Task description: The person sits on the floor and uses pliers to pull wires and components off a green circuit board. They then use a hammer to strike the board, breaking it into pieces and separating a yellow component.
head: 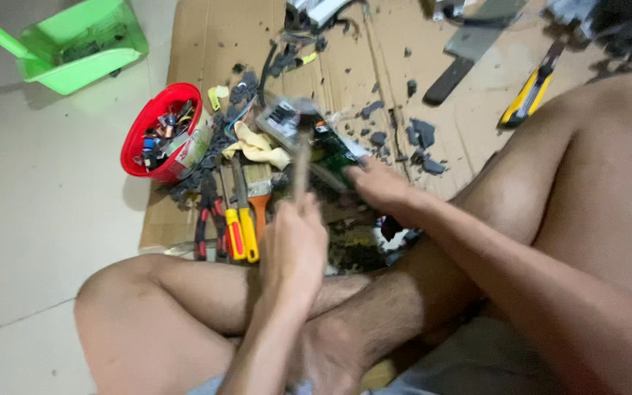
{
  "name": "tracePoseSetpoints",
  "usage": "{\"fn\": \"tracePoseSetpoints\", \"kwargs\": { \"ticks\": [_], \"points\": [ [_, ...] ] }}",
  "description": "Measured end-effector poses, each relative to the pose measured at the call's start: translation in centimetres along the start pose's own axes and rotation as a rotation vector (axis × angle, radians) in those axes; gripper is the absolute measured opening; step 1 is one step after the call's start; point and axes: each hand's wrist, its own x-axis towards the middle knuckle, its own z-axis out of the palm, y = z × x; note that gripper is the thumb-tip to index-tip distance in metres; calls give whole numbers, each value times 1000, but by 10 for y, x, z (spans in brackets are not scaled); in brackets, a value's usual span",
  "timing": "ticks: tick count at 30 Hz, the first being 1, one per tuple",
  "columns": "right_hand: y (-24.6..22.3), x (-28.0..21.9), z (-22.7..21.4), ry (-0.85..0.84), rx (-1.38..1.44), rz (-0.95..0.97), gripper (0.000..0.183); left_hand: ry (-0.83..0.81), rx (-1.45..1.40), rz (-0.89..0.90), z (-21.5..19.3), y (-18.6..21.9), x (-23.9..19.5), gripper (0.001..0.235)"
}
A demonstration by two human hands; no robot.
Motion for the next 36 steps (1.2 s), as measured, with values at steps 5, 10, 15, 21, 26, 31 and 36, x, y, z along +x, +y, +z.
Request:
{"fn": "tracePoseSetpoints", "kwargs": {
  "ticks": [5, 10, 15, 21, 26, 31, 36],
  "points": [
    [-10, -13, 0, 35, -163, -100, 22, 256, -120, 263, -61, 32, 13, 53],
    [-17, -26, -2, -3, -205, 46, 41, 655, -248, 757, -116, 77, 25, 27],
    [-10, -16, -1, 80, -279, 6, 43, 836, 672, 788, 12, -18, 21, 62],
    [11, -9, 6, 120, -357, -100, 60, 102, -160, 74, -62, 32, -27, 58],
    [-12, -21, -2, -1, -79, 16, 23, 450, -208, 519, -94, 59, 8, 53],
    [-12, -23, -1, -19, -204, 17, 59, 884, -187, 983, -95, 60, 39, 37],
    [5, -3, 7, 116, -304, -71, 53, -28, -40, 67, -9, 0, 3, 60]
  ]
}}
